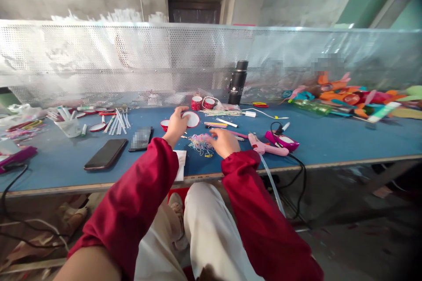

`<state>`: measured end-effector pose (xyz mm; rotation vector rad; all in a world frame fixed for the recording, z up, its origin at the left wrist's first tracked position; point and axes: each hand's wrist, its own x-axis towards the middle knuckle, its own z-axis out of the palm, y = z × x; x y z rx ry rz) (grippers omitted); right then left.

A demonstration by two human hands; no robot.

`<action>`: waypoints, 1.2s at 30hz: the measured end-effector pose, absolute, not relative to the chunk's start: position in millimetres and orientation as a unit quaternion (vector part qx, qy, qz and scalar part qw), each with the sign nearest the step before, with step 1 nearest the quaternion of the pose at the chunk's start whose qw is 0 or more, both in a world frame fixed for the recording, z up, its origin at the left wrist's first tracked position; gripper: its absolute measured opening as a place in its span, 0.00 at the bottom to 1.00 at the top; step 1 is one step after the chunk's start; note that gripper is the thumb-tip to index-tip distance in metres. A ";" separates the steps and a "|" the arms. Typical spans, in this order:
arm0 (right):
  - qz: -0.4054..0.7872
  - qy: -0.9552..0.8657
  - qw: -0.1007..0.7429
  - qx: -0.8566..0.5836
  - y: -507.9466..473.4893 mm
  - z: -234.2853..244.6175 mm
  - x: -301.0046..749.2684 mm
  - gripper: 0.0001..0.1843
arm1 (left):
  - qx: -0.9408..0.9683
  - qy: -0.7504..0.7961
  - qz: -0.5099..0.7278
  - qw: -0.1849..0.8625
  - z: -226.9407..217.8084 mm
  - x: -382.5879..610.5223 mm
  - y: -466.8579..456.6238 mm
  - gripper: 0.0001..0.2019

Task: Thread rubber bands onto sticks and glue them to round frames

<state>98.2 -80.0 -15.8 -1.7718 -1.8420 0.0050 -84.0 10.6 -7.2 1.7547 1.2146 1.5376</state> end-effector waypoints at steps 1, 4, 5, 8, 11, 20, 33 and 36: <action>-0.005 -0.686 0.309 -0.658 -83.2 -15.1 100.6 0.18 | 0.648 0.444 0.565 0.253 -6.8 -83.5 10.5 0.20; -0.024 -0.686 0.334 -0.646 -99.4 -14.2 103.5 0.15 | 0.656 0.431 0.569 0.246 -6.4 -82.6 11.6 0.20; -0.024 -0.692 0.331 -0.641 -105.6 -14.2 102.2 0.12 | 0.657 0.427 0.572 0.244 -6.5 -82.6 12.2 0.20; -0.007 -0.721 0.289 -0.630 -120.2 -15.3 93.9 0.10 | 0.659 0.420 0.576 0.242 -6.5 -83.1 13.2 0.20; 0.000 -0.752 0.241 -0.613 -123.0 -19.3 86.5 0.16 | 0.663 0.420 0.572 0.239 -5.8 -83.4 12.0 0.19; -0.058 -0.699 0.334 -0.630 -104.2 -25.2 101.1 0.06 | 0.616 0.452 0.575 0.294 -3.4 -81.4 6.7 0.20; 0.013 -0.659 0.351 -0.666 -81.7 -29.8 93.7 0.13 | 0.548 0.422 0.593 0.412 7.0 -79.1 -1.5 0.10; 0.038 -0.658 0.400 -0.637 -84.0 -34.8 97.3 0.14 | 0.534 0.444 0.572 0.437 10.9 -78.6 -3.5 0.07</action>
